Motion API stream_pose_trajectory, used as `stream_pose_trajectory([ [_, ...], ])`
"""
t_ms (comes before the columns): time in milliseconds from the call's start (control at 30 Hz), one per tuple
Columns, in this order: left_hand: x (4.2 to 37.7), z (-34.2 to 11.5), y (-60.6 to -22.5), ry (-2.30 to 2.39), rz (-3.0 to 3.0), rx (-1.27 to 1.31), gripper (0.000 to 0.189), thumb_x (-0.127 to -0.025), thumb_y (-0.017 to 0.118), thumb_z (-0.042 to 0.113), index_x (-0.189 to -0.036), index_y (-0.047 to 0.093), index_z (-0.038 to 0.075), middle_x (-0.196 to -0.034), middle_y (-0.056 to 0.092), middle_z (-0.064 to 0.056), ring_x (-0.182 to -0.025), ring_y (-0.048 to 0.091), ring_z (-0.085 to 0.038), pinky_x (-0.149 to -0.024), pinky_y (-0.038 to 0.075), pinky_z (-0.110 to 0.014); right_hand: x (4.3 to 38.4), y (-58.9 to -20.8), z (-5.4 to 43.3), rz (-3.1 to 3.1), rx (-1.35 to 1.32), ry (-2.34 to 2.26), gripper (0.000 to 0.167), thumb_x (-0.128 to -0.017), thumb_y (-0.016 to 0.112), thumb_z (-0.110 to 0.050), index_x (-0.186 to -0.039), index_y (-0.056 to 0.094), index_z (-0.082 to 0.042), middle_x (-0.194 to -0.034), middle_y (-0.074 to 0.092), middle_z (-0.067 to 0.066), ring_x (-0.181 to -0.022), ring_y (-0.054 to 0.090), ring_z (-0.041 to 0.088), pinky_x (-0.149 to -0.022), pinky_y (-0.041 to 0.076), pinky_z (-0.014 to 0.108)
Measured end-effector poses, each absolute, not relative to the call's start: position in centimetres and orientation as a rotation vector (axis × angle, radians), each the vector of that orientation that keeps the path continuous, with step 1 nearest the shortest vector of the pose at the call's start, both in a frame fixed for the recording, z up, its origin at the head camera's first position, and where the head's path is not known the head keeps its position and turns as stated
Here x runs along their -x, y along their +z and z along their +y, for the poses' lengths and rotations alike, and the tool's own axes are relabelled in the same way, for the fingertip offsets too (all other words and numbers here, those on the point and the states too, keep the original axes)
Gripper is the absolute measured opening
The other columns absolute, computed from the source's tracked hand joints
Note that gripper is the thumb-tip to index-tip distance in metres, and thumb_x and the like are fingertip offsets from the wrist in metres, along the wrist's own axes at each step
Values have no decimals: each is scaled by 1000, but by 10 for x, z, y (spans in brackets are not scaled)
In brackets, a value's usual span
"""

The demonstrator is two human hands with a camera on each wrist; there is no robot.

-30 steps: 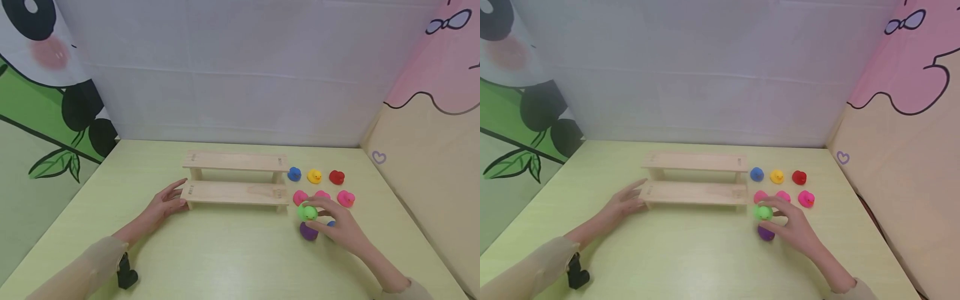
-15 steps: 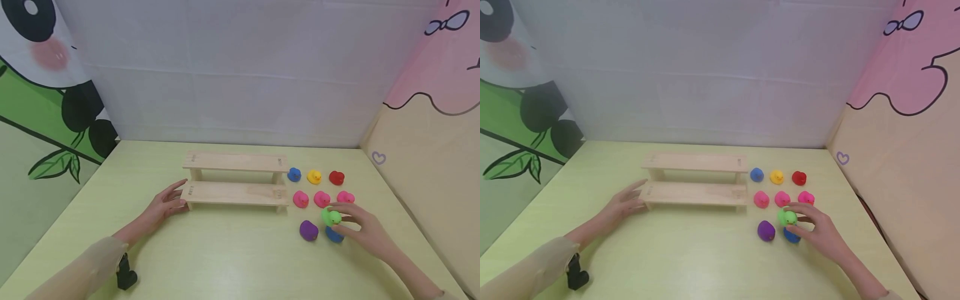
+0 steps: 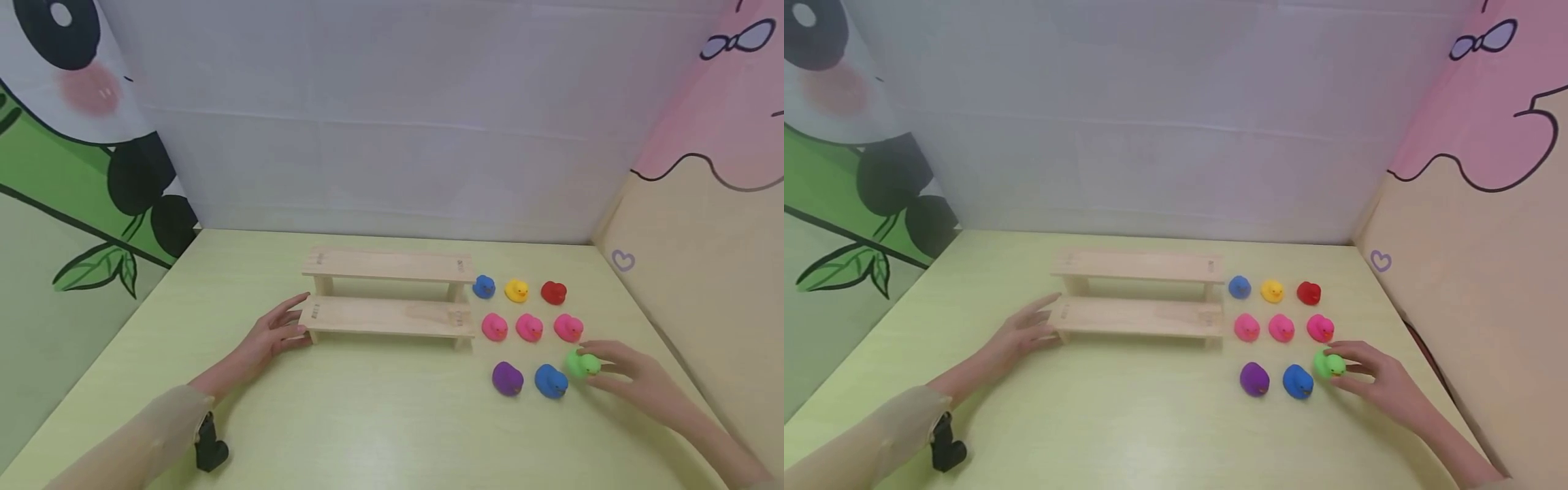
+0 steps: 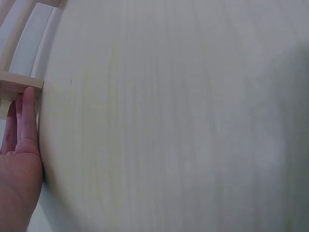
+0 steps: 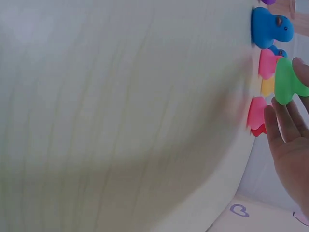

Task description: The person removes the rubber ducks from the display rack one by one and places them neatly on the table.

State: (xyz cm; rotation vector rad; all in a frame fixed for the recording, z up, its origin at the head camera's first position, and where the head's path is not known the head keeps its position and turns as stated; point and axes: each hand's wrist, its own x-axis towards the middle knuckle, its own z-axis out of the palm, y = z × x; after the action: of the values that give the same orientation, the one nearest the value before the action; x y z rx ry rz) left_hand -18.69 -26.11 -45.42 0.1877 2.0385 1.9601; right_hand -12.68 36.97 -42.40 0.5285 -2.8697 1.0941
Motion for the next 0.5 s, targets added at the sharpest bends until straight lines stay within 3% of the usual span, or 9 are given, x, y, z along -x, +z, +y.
stream_pose_trajectory([
  [200, 190, -262, -457, 1959, 2035, -191, 68, -99, 56, 14, -158, 24, 24, -150, 39, -13, -117, 61, -6, -97, 57, -32, 127, -426, 385, -3010, -488, 1161, 43, -89, 73, -24, -130, 62, -16, -124, 58, -27, -105, 48, -23, -76, 56, 17],
  [367, 190, -261, -457, 1967, 2032, -207, 68, -99, 56, 14, -158, 23, 23, -148, 41, -12, -116, 62, -6, -96, 58, -32, 129, -433, 394, -3020, -544, 1139, 44, -87, 75, -23, -129, 63, -14, -125, 62, -21, -107, 46, -24, -77, 56, 16],
  [500, 190, -260, -458, 1961, 2037, -213, 68, -99, 56, 15, -158, 22, 22, -148, 40, -13, -116, 62, -6, -96, 58, -32, 128, -438, 399, -3010, -568, 1095, 45, -86, 76, -24, -129, 64, -16, -124, 61, -25, -108, 45, -25, -79, 55, 15],
])
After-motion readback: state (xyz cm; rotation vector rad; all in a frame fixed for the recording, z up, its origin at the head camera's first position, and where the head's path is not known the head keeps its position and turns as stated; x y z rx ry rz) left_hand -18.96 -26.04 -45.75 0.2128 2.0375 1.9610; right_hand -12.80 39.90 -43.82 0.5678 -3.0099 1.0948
